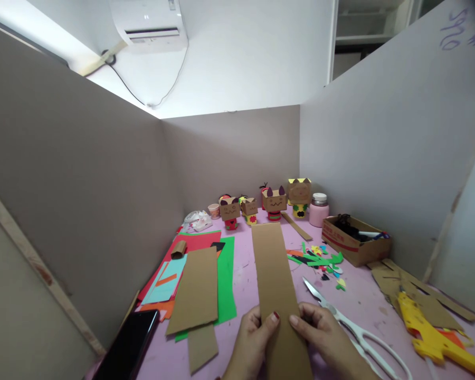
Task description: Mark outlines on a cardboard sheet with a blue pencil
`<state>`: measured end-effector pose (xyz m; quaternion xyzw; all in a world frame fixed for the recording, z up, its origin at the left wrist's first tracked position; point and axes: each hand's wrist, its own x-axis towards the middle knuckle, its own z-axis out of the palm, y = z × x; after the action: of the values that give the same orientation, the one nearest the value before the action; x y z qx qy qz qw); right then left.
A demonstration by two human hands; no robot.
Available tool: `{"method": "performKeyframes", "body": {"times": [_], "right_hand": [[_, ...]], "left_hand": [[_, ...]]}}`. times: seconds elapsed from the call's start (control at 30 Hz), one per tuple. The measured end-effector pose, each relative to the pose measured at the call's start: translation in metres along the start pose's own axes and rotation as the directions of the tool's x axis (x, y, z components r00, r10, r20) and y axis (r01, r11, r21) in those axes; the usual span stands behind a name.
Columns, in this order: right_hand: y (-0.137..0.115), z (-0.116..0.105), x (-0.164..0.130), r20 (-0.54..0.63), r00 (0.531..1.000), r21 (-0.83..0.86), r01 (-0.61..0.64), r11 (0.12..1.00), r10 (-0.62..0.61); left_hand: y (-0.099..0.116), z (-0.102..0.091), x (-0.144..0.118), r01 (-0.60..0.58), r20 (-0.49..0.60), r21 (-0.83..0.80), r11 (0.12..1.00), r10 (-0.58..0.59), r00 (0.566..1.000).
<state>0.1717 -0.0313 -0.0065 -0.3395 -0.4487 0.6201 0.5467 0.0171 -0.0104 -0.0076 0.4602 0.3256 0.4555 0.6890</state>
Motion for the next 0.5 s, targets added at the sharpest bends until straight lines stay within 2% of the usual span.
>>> {"method": "performKeyframes", "body": {"times": [0.27, 0.5], "right_hand": [[0.008, 0.002, -0.001, 0.049, 0.999, 0.071, -0.024, 0.997, 0.021], [-0.003, 0.002, -0.002, -0.023, 1.000, 0.000, -0.020, 1.000, 0.020]], "left_hand": [[-0.006, -0.001, 0.003, -0.023, -0.042, -0.029, 0.999, 0.022, 0.999], [-0.007, -0.005, 0.005, -0.039, 0.007, 0.022, 0.999, 0.039, 0.999]]}}
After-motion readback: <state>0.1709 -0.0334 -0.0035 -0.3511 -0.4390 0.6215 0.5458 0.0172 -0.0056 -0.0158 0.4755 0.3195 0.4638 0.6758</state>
